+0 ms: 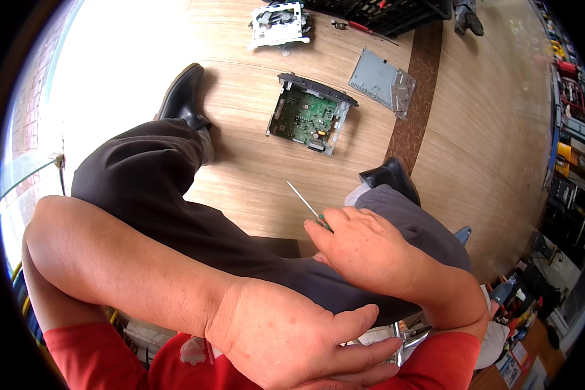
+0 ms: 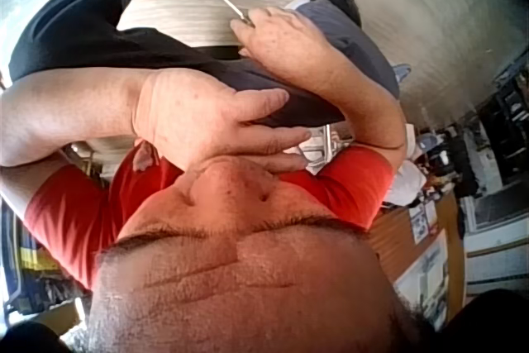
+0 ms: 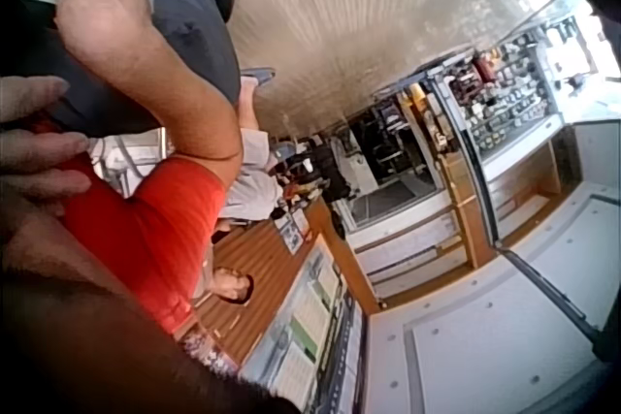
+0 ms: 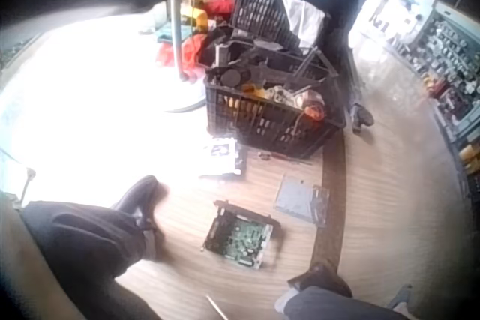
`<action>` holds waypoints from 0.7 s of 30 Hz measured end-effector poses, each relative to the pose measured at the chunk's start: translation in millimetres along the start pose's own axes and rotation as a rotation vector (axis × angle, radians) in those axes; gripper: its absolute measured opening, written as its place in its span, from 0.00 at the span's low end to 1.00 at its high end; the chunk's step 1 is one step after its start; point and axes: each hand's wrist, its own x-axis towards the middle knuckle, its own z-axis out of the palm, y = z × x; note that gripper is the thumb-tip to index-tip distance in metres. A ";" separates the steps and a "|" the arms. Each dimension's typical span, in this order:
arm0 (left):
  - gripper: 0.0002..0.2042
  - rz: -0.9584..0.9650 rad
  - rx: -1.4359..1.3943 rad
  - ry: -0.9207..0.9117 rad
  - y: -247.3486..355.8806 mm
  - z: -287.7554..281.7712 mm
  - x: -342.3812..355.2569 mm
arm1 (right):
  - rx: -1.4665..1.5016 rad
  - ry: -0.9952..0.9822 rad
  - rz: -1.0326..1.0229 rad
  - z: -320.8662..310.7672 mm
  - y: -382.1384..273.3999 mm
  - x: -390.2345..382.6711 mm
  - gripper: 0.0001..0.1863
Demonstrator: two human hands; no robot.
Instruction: The person repairs an electronic component by using a screwdriver to reassemble its casing on the floor.
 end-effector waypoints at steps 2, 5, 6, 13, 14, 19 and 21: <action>0.24 0.055 -0.041 -0.134 -4.4 -6.6 -0.8 | 0.001 -0.002 0.001 0.2 0.7 0.1 0.25; 0.23 0.096 0.052 -0.037 1.7 9.6 -7.3 | -0.010 -0.010 -0.003 0.0 1.0 1.0 0.25; 0.22 0.095 0.057 -0.035 2.9 10.2 -7.9 | -0.005 -0.010 -0.009 -0.2 0.6 1.1 0.25; 0.22 0.101 0.059 -0.030 1.9 11.9 -7.9 | 0.001 -0.017 0.000 -0.3 0.8 0.2 0.25; 0.22 0.101 0.059 -0.030 1.8 11.9 -7.9 | 0.001 -0.017 0.000 -0.3 0.8 0.1 0.25; 0.23 0.093 0.059 -0.036 4.0 14.9 -7.4 | -0.001 -0.001 -0.006 1.3 1.4 -0.6 0.25; 0.24 0.027 0.065 0.045 12.0 29.9 -6.8 | 0.001 0.001 -0.004 1.3 1.7 -0.7 0.25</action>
